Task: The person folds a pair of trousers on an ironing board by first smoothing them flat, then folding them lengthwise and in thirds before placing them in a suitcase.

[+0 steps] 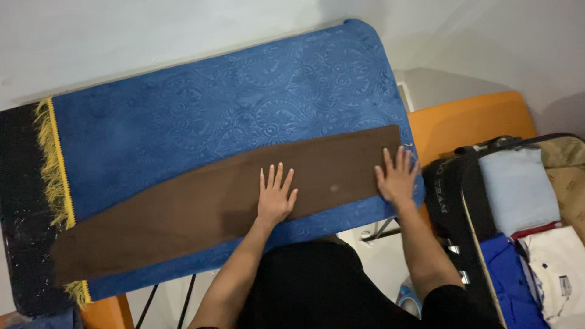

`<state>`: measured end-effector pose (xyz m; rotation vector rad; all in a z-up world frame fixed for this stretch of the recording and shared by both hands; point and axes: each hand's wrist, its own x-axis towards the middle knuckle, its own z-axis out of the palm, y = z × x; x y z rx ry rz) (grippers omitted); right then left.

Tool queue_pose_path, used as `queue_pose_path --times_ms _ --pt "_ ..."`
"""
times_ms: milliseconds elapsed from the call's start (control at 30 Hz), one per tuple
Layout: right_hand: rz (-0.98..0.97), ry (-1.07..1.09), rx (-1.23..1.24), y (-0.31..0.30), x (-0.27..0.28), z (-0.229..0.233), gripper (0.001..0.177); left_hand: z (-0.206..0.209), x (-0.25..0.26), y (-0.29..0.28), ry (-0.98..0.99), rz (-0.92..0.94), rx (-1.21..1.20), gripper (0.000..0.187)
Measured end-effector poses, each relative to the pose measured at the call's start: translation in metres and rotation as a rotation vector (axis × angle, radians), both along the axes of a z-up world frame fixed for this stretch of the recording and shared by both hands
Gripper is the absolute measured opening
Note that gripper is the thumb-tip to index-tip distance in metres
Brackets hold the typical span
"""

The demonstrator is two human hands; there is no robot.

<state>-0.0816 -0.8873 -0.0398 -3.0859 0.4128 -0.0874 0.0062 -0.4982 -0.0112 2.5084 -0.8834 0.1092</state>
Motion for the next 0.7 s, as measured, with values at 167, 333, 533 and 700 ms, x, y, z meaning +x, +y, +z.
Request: queue_pose_path --times_ms 167,333,533,700 --pt "-0.282 -0.055 0.118 -0.023 -0.004 0.005 0.065 0.001 0.001 -0.002 -0.023 0.014 -0.016 0.06" --pt "-0.278 -0.172 0.333 -0.056 -0.006 -0.015 0.068 0.001 -0.012 -0.022 0.317 0.043 -0.259 0.045" --pt "-0.523 0.049 0.929 -0.089 0.011 0.003 0.048 -0.018 -0.011 -0.091 1.032 0.115 -0.616 0.053" --pt "-0.475 0.079 1.307 -0.076 0.006 0.031 0.046 -0.043 0.006 -0.113 1.503 0.226 -0.946 0.073"
